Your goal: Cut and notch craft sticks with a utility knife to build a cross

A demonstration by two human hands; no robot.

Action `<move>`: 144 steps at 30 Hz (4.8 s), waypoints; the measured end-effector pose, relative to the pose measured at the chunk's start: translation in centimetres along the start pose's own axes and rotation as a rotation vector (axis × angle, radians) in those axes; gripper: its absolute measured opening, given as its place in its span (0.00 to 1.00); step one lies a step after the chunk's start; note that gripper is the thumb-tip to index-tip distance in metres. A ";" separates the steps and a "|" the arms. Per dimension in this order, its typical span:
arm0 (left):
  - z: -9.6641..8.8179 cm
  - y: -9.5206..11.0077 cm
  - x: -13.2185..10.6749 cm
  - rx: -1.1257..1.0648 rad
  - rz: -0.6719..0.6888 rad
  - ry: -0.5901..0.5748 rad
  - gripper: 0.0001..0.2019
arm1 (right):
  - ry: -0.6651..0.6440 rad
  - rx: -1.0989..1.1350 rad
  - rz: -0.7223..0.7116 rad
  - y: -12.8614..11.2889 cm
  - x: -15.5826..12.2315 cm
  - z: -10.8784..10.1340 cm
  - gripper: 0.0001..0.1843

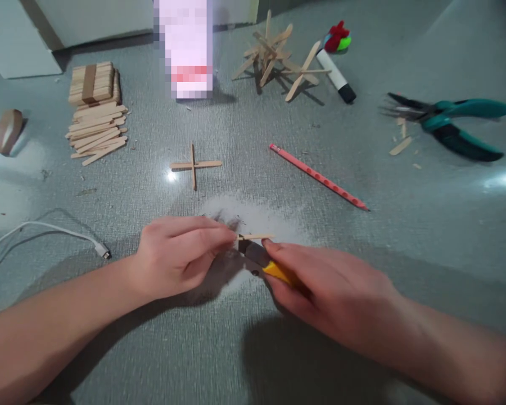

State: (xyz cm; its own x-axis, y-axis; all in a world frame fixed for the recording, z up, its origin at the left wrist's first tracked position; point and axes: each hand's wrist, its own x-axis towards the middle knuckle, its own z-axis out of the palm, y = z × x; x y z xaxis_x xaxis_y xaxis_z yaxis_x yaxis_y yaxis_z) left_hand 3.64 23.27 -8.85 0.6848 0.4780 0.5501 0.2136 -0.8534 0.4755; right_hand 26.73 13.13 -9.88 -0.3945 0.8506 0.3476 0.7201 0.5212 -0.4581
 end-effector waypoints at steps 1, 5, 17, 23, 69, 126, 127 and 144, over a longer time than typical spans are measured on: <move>0.1 0.0 0.0 -0.010 -0.034 0.004 0.05 | -0.023 0.057 0.043 -0.1 0.1 -0.2 0.15; 0.4 0.1 0.0 -0.044 -0.167 0.002 0.05 | -0.115 0.299 0.181 -0.3 0.9 -1.1 0.09; 0.5 0.2 0.0 -0.112 -0.269 -0.079 0.05 | -0.137 0.383 0.237 0.1 0.8 -0.9 0.09; 0.5 0.1 -0.1 -0.101 -0.237 -0.069 0.08 | -0.111 0.317 0.164 0.0 0.8 -0.7 0.11; 1.1 -1.0 0.2 -0.466 -0.648 -0.095 0.04 | -0.179 0.469 0.439 0.4 1.2 -1.0 0.06; 0.3 0.1 0.4 -0.186 -0.306 -0.118 0.08 | -0.084 0.339 0.210 -0.4 0.9 -0.8 0.12; 0.3 0.1 0.4 -0.182 -0.303 -0.115 0.08 | -0.081 0.346 0.218 -0.4 0.9 -0.8 0.11; -0.3 0.5 -0.2 -0.120 -0.210 -0.061 0.16 | 0.020 0.176 0.087 -0.2 0.3 -0.3 0.11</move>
State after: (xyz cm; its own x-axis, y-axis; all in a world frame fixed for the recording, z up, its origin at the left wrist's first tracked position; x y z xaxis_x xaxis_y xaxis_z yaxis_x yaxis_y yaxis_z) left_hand 3.38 22.86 -8.50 0.6758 0.6255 0.3899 0.2736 -0.7041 0.6553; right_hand 26.63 13.30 -9.43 -0.3224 0.8925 0.3154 0.6395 0.4510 -0.6225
